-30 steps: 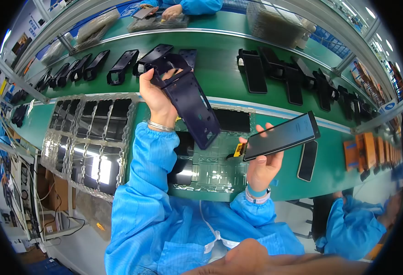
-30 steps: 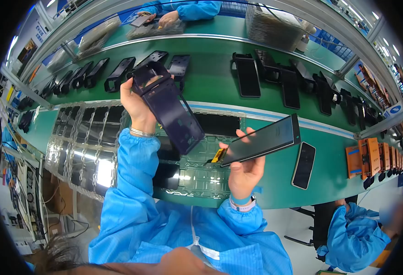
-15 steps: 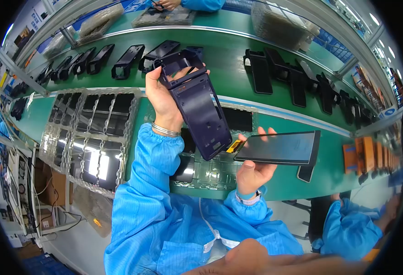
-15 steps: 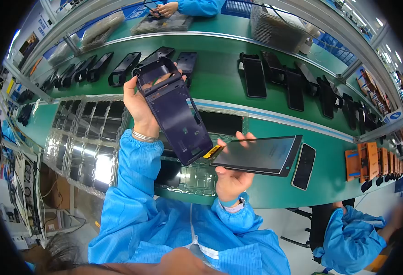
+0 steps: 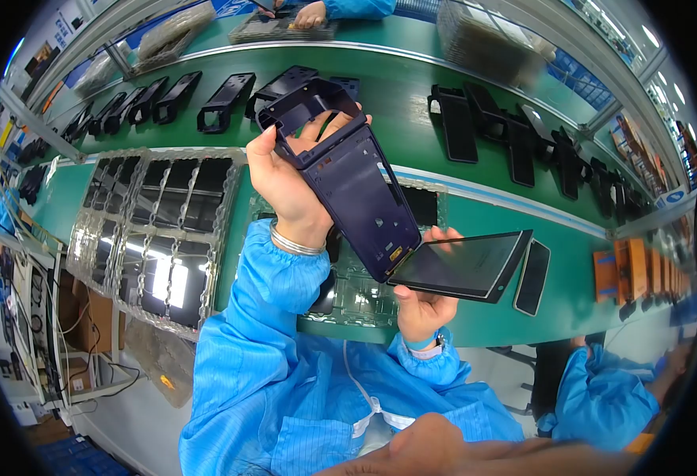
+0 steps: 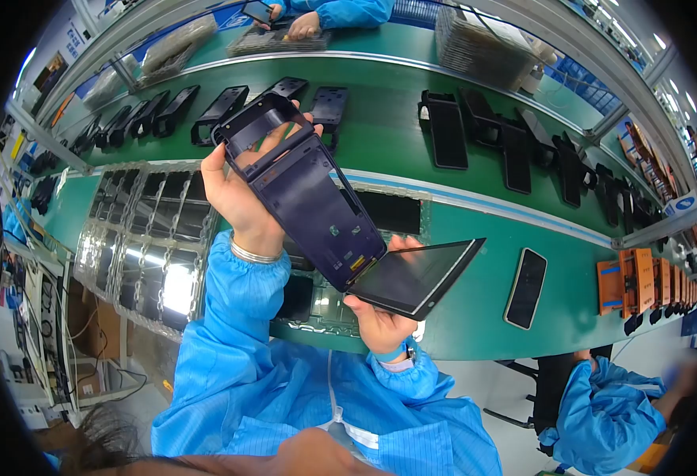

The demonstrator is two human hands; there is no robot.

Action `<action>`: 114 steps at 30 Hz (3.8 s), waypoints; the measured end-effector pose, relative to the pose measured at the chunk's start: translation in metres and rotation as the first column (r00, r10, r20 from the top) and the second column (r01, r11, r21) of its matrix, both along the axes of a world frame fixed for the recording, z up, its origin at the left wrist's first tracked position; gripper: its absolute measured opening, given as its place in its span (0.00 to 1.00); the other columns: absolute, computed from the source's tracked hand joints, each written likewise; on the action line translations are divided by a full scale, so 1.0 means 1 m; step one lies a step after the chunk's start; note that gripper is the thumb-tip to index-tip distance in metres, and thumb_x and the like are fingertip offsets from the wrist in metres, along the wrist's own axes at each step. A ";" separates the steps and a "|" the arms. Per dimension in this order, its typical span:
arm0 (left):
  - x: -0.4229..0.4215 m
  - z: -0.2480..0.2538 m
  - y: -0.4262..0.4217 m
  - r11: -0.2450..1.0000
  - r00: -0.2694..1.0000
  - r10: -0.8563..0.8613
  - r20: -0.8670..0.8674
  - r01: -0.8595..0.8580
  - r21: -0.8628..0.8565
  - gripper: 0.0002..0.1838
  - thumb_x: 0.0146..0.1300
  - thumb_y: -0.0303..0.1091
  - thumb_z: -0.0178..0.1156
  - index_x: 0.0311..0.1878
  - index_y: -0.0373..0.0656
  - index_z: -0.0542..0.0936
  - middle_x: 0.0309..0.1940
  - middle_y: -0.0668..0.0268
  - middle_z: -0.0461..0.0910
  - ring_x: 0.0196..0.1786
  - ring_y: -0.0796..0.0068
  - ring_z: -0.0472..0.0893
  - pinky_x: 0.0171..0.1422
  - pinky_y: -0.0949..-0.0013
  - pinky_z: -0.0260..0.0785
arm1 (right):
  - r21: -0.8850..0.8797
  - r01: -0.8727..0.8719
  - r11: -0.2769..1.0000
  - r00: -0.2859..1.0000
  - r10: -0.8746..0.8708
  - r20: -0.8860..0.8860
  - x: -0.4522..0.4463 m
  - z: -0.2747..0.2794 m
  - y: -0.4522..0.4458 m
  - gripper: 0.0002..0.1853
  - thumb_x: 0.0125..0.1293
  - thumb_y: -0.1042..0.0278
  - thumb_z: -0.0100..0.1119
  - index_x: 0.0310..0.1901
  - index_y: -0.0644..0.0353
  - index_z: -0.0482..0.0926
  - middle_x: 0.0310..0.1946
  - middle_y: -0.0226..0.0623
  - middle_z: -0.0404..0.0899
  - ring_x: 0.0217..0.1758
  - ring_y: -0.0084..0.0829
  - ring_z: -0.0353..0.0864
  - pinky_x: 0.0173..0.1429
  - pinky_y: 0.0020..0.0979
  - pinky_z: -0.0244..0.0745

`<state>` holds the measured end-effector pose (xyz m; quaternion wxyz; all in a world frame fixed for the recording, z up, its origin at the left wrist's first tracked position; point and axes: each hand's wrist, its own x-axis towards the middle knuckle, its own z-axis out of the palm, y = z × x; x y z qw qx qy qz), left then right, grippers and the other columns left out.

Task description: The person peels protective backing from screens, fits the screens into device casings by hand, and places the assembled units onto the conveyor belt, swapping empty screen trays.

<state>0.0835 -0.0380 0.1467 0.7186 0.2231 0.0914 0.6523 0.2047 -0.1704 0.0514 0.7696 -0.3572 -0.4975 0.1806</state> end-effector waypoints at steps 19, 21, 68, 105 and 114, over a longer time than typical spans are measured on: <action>0.010 0.001 -0.020 0.981 0.998 0.007 -0.064 0.005 0.193 0.42 0.57 0.54 0.47 0.62 0.23 0.60 0.58 0.41 0.68 0.59 0.53 0.72 0.64 0.59 0.65 | -0.229 0.224 0.947 0.743 -0.014 0.669 0.004 0.042 -0.001 0.29 0.49 0.68 0.74 0.55 0.64 0.78 0.63 0.62 0.65 0.59 0.55 0.75 0.56 0.41 0.76; 0.012 0.002 -0.020 0.982 0.998 0.030 -0.058 -0.019 0.185 0.41 0.57 0.54 0.46 0.62 0.25 0.61 0.58 0.43 0.69 0.59 0.55 0.72 0.63 0.60 0.65 | -0.236 0.229 0.945 0.734 -0.008 0.679 0.004 0.042 -0.002 0.29 0.49 0.67 0.74 0.55 0.64 0.78 0.63 0.62 0.65 0.59 0.55 0.75 0.56 0.41 0.75; 0.034 -0.082 -0.030 0.949 0.688 -0.307 -0.658 0.272 -0.158 0.15 0.67 0.31 0.58 0.50 0.27 0.77 0.43 0.54 0.82 0.43 0.65 0.84 0.52 0.67 0.77 | -0.543 -0.080 0.836 0.997 0.061 -0.053 0.058 0.005 0.030 0.31 0.66 0.78 0.55 0.70 0.65 0.58 0.51 0.48 0.76 0.50 0.33 0.79 0.42 0.29 0.80; 0.009 -0.085 -0.017 0.994 0.639 -0.055 -0.767 0.109 0.020 0.04 0.66 0.27 0.59 0.39 0.35 0.77 0.27 0.66 0.83 0.28 0.85 0.78 0.29 0.80 0.67 | -0.112 -0.994 0.016 0.099 0.609 -0.787 0.079 0.003 0.019 0.44 0.68 0.32 0.34 0.72 0.63 0.51 0.66 0.55 0.61 0.60 0.54 0.73 0.52 0.53 0.79; -0.011 -0.088 -0.010 0.530 -0.012 0.847 -0.531 0.065 0.845 0.03 0.57 0.24 0.60 0.32 0.38 0.75 0.36 0.58 0.76 0.40 0.59 0.77 0.43 0.64 0.70 | 0.051 -0.998 0.023 -0.036 0.431 -0.901 0.049 -0.001 0.008 0.33 0.74 0.45 0.32 0.71 0.61 0.54 0.62 0.58 0.66 0.56 0.49 0.76 0.49 0.48 0.80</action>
